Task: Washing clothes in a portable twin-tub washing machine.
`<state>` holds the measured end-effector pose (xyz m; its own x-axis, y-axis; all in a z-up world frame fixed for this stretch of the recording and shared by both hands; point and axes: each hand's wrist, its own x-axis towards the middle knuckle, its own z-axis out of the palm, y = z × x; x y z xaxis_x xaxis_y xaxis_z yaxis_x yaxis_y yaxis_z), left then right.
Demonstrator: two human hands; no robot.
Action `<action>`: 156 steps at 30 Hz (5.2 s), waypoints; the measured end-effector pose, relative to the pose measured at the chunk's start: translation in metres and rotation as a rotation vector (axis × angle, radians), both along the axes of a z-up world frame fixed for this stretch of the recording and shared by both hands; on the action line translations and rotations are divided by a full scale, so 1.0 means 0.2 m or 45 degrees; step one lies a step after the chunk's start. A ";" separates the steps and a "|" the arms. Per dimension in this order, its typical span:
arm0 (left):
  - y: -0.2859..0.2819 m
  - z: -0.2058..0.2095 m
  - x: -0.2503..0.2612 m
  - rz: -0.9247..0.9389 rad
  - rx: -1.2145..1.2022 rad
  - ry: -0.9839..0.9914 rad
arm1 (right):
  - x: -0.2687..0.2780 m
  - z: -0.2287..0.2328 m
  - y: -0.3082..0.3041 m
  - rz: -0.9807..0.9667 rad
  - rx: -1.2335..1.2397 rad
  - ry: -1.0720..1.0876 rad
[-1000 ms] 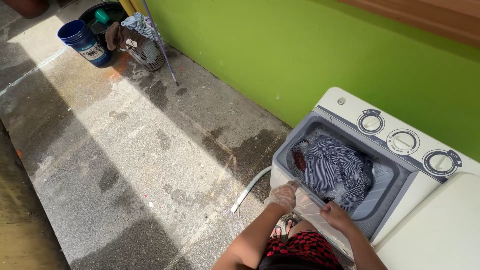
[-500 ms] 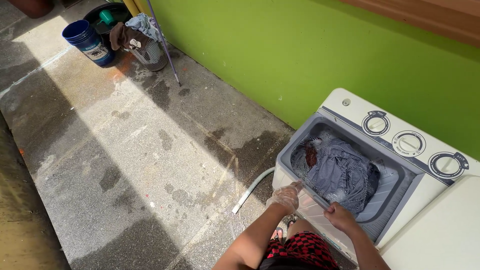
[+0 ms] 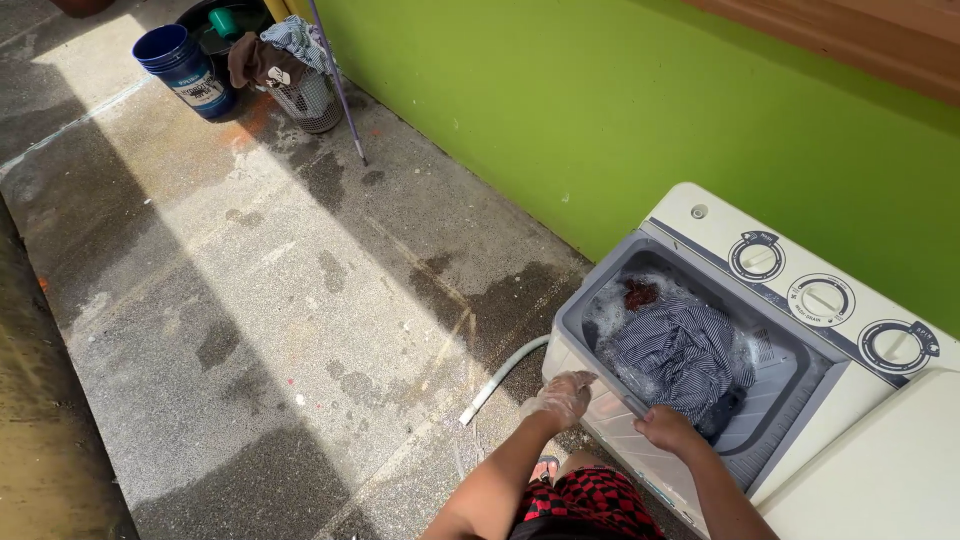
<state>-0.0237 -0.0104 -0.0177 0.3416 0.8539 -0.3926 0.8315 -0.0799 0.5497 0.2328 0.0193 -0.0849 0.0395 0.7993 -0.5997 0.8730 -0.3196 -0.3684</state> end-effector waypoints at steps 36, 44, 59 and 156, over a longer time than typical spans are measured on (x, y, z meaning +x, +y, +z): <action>1.69 0.66 -3.82 1.849 0.821 -1.588 | -4.27 1.11 2.53 0.214 -0.176 1.506; 2.89 0.62 -4.65 1.819 0.527 -1.349 | -5.27 1.06 3.80 0.282 -0.130 1.316; 4.36 0.40 -6.49 1.884 0.280 -1.004 | -7.09 0.86 5.81 0.228 -0.357 1.099; 5.79 1.07 -8.43 1.290 0.291 -1.858 | -7.83 1.31 5.22 0.209 0.173 0.604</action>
<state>-1.7092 1.1475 0.1958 -0.3698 0.9186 -0.1392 -0.4996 -0.0703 0.8634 -1.3331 1.0641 0.1765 -0.3441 0.8439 -0.4115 0.6345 -0.1140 -0.7645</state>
